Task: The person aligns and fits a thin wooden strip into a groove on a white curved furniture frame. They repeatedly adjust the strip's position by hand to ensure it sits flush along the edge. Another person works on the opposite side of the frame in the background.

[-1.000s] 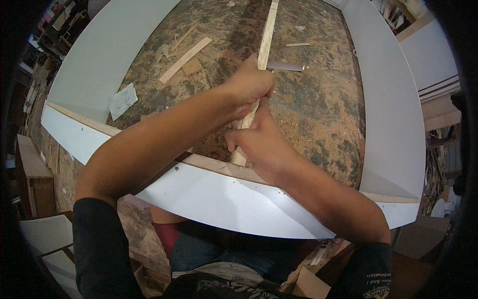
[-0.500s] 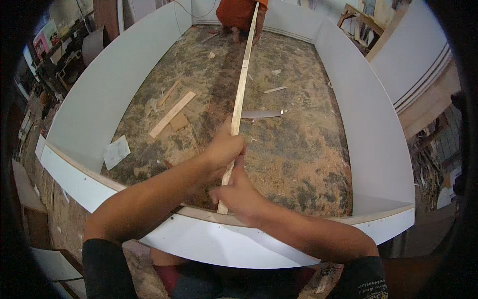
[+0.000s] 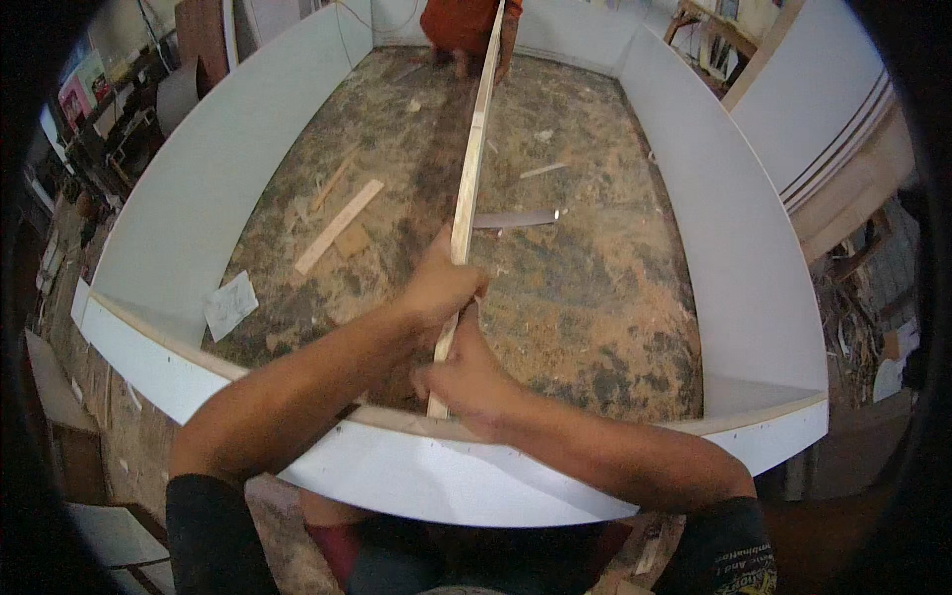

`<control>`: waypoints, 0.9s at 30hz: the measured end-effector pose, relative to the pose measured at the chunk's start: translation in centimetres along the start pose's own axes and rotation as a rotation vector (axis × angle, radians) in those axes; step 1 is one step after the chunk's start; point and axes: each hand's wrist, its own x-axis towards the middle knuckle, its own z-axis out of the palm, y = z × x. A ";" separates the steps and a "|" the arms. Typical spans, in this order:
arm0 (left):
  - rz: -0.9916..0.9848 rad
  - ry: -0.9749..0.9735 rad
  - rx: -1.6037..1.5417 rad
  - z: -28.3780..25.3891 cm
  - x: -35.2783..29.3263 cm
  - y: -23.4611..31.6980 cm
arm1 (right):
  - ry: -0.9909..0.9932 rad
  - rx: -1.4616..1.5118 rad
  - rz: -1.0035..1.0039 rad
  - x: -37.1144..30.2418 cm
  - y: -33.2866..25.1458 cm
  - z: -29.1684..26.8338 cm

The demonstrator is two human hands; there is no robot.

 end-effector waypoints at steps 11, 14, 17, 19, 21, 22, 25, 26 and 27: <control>0.047 -0.001 0.068 -0.7 1.2 -1.1 | -0.023 0.034 0.042 -1.8 -2.1 0.2; 0.015 -0.066 -0.008 -0.8 1.2 -0.8 | -0.044 0.048 0.037 -2.2 -2.9 0.2; 0.027 -0.025 0.019 -0.5 1.3 -1.0 | -0.030 0.063 0.028 -2.2 -2.9 0.4; 0.037 -0.012 0.004 -0.5 1.5 -1.1 | 0.013 0.049 0.052 -2.1 -2.8 0.6; 0.039 -0.041 -0.072 -0.5 1.6 -1.2 | -0.006 0.008 0.067 -2.3 -2.8 0.1; 0.009 -0.028 -0.011 -0.5 1.6 -1.2 | -0.037 0.039 0.059 -2.4 -2.8 -0.2; 0.000 0.042 0.029 -0.2 1.6 -1.1 | -0.063 -0.082 0.019 -2.1 -2.2 -0.6; 0.048 0.089 -0.056 0.2 1.4 -1.3 | -0.008 -0.160 -0.044 -1.7 -1.7 -0.4; 0.042 0.070 -0.058 0.3 1.4 -1.3 | -0.050 0.051 0.071 -1.7 -1.4 -0.6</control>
